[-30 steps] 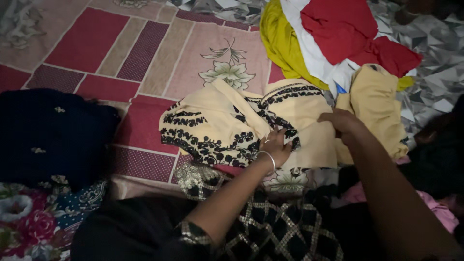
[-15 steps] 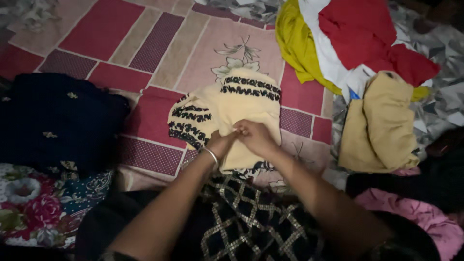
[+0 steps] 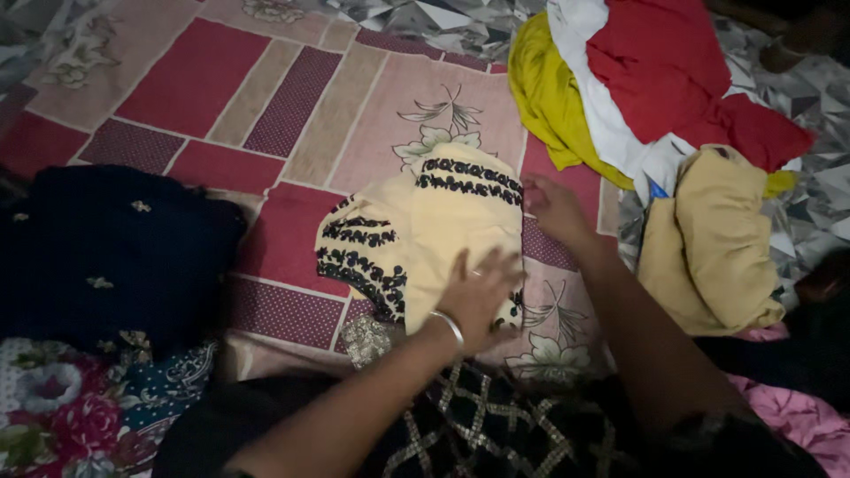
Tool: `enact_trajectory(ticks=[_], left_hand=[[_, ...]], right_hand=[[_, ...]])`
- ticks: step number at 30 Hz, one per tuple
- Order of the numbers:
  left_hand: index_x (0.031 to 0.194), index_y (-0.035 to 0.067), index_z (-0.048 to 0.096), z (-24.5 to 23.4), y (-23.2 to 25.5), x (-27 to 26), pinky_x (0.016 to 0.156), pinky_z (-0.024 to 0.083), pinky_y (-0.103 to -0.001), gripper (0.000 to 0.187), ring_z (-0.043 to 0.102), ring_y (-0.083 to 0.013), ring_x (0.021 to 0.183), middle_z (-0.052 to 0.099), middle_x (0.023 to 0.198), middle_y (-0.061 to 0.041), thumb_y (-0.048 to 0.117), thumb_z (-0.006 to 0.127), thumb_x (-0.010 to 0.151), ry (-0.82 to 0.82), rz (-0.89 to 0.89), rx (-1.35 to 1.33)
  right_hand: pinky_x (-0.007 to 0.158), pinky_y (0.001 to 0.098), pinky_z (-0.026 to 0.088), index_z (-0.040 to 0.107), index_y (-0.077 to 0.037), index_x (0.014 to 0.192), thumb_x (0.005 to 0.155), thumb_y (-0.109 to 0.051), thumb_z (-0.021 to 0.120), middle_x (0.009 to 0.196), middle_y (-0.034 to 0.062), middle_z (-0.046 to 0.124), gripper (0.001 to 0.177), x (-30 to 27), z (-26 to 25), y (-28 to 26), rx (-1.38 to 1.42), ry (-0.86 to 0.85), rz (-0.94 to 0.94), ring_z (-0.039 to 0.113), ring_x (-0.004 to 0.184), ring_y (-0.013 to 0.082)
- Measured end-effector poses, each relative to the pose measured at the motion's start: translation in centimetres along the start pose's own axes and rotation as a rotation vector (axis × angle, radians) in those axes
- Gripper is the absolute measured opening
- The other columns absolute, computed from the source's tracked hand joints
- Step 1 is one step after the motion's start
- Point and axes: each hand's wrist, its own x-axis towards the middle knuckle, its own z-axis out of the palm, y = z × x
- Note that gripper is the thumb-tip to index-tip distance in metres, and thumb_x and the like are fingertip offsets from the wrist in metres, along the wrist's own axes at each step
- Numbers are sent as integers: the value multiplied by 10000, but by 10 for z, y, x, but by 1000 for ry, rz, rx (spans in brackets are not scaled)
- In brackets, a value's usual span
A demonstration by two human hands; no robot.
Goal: The person folds a cream-colored patterned garment, then a yellow pair of pants, and finally a red garment. Each item is smoothed, folded into a compact rectangle, and placed on a growing pile on the bed.
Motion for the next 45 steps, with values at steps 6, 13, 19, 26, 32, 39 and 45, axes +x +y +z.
enact_trajectory(ticks=[6, 13, 19, 26, 32, 39, 45], left_hand=[[1625, 276, 190, 26, 8, 4, 1149, 4, -762, 842, -49, -305, 1580, 4, 1720, -40, 267, 633, 909, -259, 21, 104], [1597, 377, 198, 22, 8, 3, 1138, -52, -778, 737, -86, -313, 1587, -44, 1724, -31, 359, 571, 961, -332, 37, -22], [1562, 276, 291, -4, -3, 6, 1188, 5, -713, 782, 141, -316, 1540, 158, 1662, -118, 448, 660, 895, -253, -52, -264], [1379, -34, 422, -3, -64, 3, 1009, 491, -412, 846, 590, -372, 1179, 531, 1318, -231, 301, 886, 756, 473, -839, -558], [1481, 47, 453, 41, -78, 13, 1000, 524, -402, 707, 672, -353, 1146, 684, 1248, -232, 355, 715, 902, 334, -674, -796], [1508, 78, 375, 88, -116, 32, 993, 492, -354, 665, 575, -177, 1195, 583, 1381, -80, 253, 713, 963, 355, -343, -1387], [1410, 68, 571, 57, -101, 18, 946, 554, -406, 598, 721, -329, 1059, 735, 1244, -262, 366, 708, 910, 315, -756, -961]], right_hand=[[709, 266, 563, 695, -39, 1040, 940, 28, 620, 892, 55, 701, 142, 13, 10, 29, 120, 47, 99, 673, 806, 122], [703, 445, 523, 717, -58, 949, 933, -82, 665, 866, 165, 699, 59, 21, 21, 40, -469, 234, 80, 692, 816, 358], [672, 473, 501, 636, 19, 1024, 991, -280, 650, 850, 167, 678, 301, -1, 41, 39, -182, 236, 377, 658, 755, 350], [818, 411, 473, 680, 7, 1213, 1024, -525, 522, 1073, 175, 694, 586, -57, 53, -47, 98, 117, 815, 636, 946, 288], [938, 442, 500, 666, 14, 1265, 887, -557, 672, 1209, 179, 717, 684, -79, 54, -80, 292, 160, 998, 671, 1084, 286], [827, 347, 439, 623, -133, 1365, 742, -716, 678, 1172, 84, 673, 856, -97, 39, -85, 389, -4, 1290, 591, 967, 206], [804, 373, 417, 630, -77, 1382, 693, -604, 800, 1220, 148, 662, 884, -83, 51, -88, 339, -46, 1323, 543, 939, 228]])
